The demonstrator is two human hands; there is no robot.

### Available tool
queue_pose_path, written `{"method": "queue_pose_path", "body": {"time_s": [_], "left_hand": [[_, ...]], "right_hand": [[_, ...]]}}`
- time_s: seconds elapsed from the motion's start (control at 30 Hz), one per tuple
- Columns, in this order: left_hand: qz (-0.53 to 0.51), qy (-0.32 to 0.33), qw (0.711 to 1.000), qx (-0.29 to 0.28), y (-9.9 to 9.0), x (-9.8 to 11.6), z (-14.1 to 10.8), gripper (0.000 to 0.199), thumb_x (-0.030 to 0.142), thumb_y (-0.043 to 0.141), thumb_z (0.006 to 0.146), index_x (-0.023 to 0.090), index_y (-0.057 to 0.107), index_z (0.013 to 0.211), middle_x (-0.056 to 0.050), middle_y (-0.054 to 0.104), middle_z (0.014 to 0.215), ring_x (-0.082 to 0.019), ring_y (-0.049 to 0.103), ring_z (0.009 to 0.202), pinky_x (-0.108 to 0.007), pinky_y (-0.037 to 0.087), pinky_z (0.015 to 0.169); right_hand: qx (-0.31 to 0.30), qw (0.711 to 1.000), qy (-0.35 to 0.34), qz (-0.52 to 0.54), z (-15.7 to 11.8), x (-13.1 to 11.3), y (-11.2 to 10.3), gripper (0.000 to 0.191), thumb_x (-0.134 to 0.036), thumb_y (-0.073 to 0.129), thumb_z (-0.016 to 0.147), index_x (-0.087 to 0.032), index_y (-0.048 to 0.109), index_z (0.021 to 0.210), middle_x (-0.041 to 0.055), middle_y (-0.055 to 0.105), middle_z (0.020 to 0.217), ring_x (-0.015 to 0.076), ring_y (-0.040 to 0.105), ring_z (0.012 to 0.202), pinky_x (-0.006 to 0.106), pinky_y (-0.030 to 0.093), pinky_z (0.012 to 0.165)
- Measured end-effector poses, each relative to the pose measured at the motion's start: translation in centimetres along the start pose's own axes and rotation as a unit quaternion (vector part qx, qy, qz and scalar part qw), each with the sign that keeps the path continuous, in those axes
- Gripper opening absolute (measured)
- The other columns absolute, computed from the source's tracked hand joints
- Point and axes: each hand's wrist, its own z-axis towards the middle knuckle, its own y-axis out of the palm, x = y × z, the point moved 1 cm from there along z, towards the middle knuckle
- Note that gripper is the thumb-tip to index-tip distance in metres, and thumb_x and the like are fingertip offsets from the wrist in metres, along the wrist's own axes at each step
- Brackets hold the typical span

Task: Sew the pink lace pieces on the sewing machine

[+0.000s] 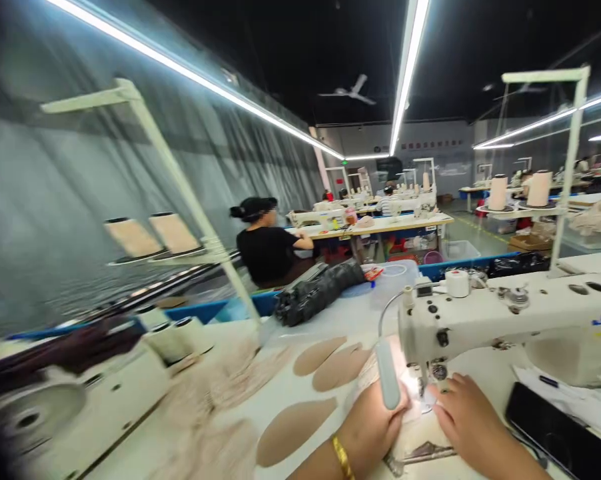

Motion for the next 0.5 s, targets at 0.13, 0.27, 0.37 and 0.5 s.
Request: {"method": "queue_pose_path", "body": {"time_s": [0.13, 0.27, 0.37, 0.5], "left_hand": [[0.003, -0.026, 1.000, -0.010, 1.1, -0.3, -0.9, 0.006, 0.021, 0.073, 0.085, 0.022, 0.067, 0.084, -0.002, 0.077, 0.092, -0.021, 0.069, 0.086, -0.033, 0.056, 0.082], [0.011, -0.032, 0.999, 0.002, 1.4, 0.2, -0.8, 0.004, 0.020, 0.069, 0.090, 0.021, 0.068, 0.086, -0.004, 0.075, 0.092, -0.022, 0.066, 0.086, -0.036, 0.054, 0.082], [0.016, -0.051, 0.998, 0.013, 1.3, 0.6, -0.6, 0.007, 0.016, 0.064, 0.092, 0.020, 0.068, 0.087, -0.006, 0.073, 0.094, -0.023, 0.065, 0.089, -0.036, 0.053, 0.083], [0.014, -0.075, 0.997, 0.010, 1.2, 1.1, -0.3, 0.011, 0.015, 0.061, 0.094, 0.019, 0.067, 0.086, -0.006, 0.072, 0.094, -0.022, 0.064, 0.087, -0.035, 0.052, 0.085]], "right_hand": [[-0.005, 1.000, -0.005, 0.015, -0.3, 0.8, 1.1, 0.041, -0.025, 0.041, 0.108, -0.024, 0.077, 0.128, 0.0110, 0.080, 0.099, 0.0314, 0.073, 0.093, 0.043, 0.058, 0.079], [-0.009, 1.000, 0.008, 0.012, -0.7, 1.3, 1.9, 0.044, -0.030, 0.038, 0.111, -0.024, 0.077, 0.129, 0.0124, 0.081, 0.099, 0.0340, 0.074, 0.094, 0.047, 0.062, 0.079], [-0.013, 1.000, 0.017, 0.011, -0.9, 1.8, 2.4, 0.046, -0.035, 0.037, 0.112, -0.027, 0.076, 0.135, 0.0131, 0.082, 0.108, 0.0362, 0.075, 0.102, 0.051, 0.063, 0.083], [-0.020, 1.000, 0.017, 0.016, -1.1, 2.2, 2.9, 0.047, -0.037, 0.036, 0.112, -0.029, 0.076, 0.135, 0.0117, 0.082, 0.106, 0.0353, 0.074, 0.100, 0.053, 0.063, 0.086]]}}
